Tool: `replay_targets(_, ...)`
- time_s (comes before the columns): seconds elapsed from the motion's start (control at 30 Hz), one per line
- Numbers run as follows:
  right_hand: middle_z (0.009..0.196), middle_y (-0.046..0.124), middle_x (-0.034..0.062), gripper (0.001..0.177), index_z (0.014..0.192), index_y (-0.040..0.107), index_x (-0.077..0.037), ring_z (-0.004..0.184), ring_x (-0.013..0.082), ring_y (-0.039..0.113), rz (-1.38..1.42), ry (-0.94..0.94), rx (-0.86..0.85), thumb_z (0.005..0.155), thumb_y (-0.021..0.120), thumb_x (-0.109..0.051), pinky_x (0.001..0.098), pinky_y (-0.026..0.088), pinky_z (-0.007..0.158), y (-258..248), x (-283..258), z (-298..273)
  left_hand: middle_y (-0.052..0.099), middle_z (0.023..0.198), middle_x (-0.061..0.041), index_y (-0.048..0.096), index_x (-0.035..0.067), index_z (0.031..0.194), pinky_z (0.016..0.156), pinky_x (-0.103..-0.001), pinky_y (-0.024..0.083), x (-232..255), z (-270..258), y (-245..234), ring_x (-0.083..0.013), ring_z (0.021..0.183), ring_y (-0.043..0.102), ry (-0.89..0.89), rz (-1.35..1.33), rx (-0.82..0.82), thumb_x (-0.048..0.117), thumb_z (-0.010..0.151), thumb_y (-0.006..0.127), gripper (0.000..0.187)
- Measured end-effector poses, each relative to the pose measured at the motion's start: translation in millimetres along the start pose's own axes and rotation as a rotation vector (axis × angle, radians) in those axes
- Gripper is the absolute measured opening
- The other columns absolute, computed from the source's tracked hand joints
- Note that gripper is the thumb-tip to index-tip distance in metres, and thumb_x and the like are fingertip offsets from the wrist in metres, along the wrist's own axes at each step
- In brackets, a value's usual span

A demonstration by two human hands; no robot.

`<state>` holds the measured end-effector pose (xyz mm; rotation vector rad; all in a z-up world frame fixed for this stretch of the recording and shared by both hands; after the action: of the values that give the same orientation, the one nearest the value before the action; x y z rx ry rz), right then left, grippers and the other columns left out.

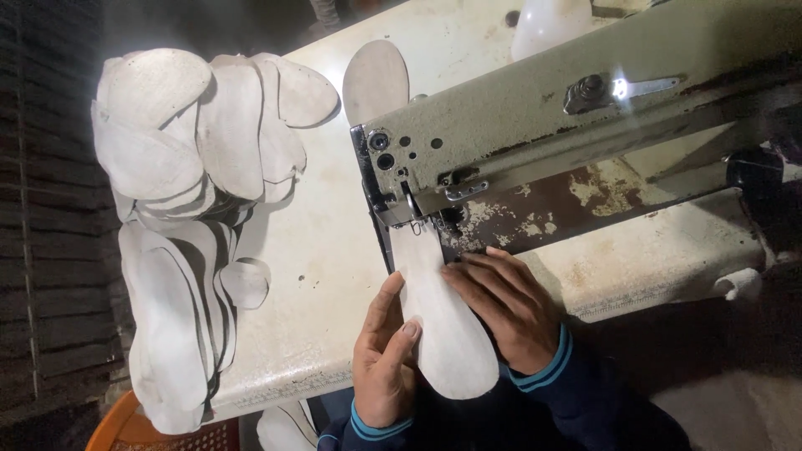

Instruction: Stitching the edges of shoe insoles using an industrial sewing machine at a workbench.

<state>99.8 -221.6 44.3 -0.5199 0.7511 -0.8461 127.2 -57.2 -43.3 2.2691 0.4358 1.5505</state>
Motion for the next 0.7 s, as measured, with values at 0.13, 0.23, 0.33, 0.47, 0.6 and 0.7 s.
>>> replay_targets(0.13, 0.127, 0.071, 0.0162, 0.032, 0.126, 0.072, -0.003, 0.113, 0.0338, 0.07, 0.005, 0.008, 0.065, 0.108, 0.046, -0.011, 0.0524, 0.057, 0.106, -5.7, -2.5, 3.3, 0.064, 0.144, -0.022, 0.06, -0.003, 0.138, 0.111, -0.041, 0.048, -0.6, -7.5, -2.2, -0.029, 0.132, 0.059, 0.013, 0.109, -0.067, 0.006, 0.087, 0.068, 0.052)
replay_targets(0.23, 0.138, 0.069, 0.0142, 0.033, 0.133, 0.069, -0.007, 0.128, 0.0337, 0.067, -0.04, -0.055, 0.029, 0.108, 0.048, -0.007, 0.0469, 0.058, 0.108, 4.4, -2.4, -5.5, 0.072, 0.132, -0.014, 0.066, -0.001, 0.131, 0.097, -0.034, 0.054, -5.6, -17.2, -10.2, -0.018, 0.111, 0.065, -0.016, 0.281, -0.092, 0.005, 0.092, 0.065, 0.04)
replay_targets(0.33, 0.152, 0.058, 0.011, 0.038, 0.144, 0.06, -0.01, 0.145, 0.0334, 0.052, 0.018, -0.136, -0.066, 0.106, 0.052, -0.004, 0.0527, 0.054, 0.114, 15.3, -5.4, -10.7, 0.073, 0.125, -0.012, 0.069, -0.001, 0.129, 0.1, -0.033, 0.054, -1.3, -21.9, -10.7, -0.0163, 0.113, 0.065, 0.044, 0.424, -0.169, 0.008, 0.094, 0.065, 0.037)
replay_targets(0.47, 0.155, 0.055, 0.0095, 0.051, 0.144, 0.061, -0.011, 0.147, 0.0366, 0.05, 0.049, -0.172, -0.15, 0.097, 0.045, 0.003, 0.0586, 0.048, 0.115, 17.8, -10.3, -6.7, 0.073, 0.107, -0.01, 0.067, -0.001, 0.129, 0.077, -0.026, 0.051, 22.5, -21.7, -8.9, -0.0121, 0.084, 0.063, 0.047, 0.458, -0.264, 0.007, 0.097, 0.063, 0.032)
replay_targets(0.6, 0.147, 0.06, 0.0131, 0.056, 0.139, 0.063, -0.009, 0.142, 0.0386, 0.052, -0.016, -0.255, -0.207, 0.104, 0.044, -0.049, 0.0563, 0.043, 0.116, 22.8, -13.3, -10.3, 0.081, 0.097, -0.005, 0.063, 0.012, 0.132, 0.063, -0.026, 0.063, 63.4, 0.4, -8.6, -0.0119, 0.067, 0.073, 0.137, 1.073, -0.257, 0.026, 0.097, 0.06, 0.038)
replay_targets(0.7, 0.146, 0.061, 0.0125, 0.056, 0.138, 0.063, -0.009, 0.14, 0.0384, 0.054, -0.02, -0.264, -0.226, 0.082, 0.06, -0.018, 0.0564, 0.043, 0.116, 27.1, -11.3, -14.0, 0.082, 0.092, -0.004, 0.063, 0.014, 0.129, 0.06, -0.027, 0.063, 97.0, 29.8, -2.8, -0.0116, 0.064, 0.074, 0.365, 1.288, -0.17, 0.027, 0.099, 0.057, 0.033)
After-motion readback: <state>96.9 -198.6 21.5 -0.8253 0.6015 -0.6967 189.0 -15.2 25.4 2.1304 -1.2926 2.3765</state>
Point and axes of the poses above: each hand's wrist, its own z-axis towards the middle knuckle, its own y-axis out of the palm, x = y × z, the point moved 9 cm from there along z, towards the middle knuckle
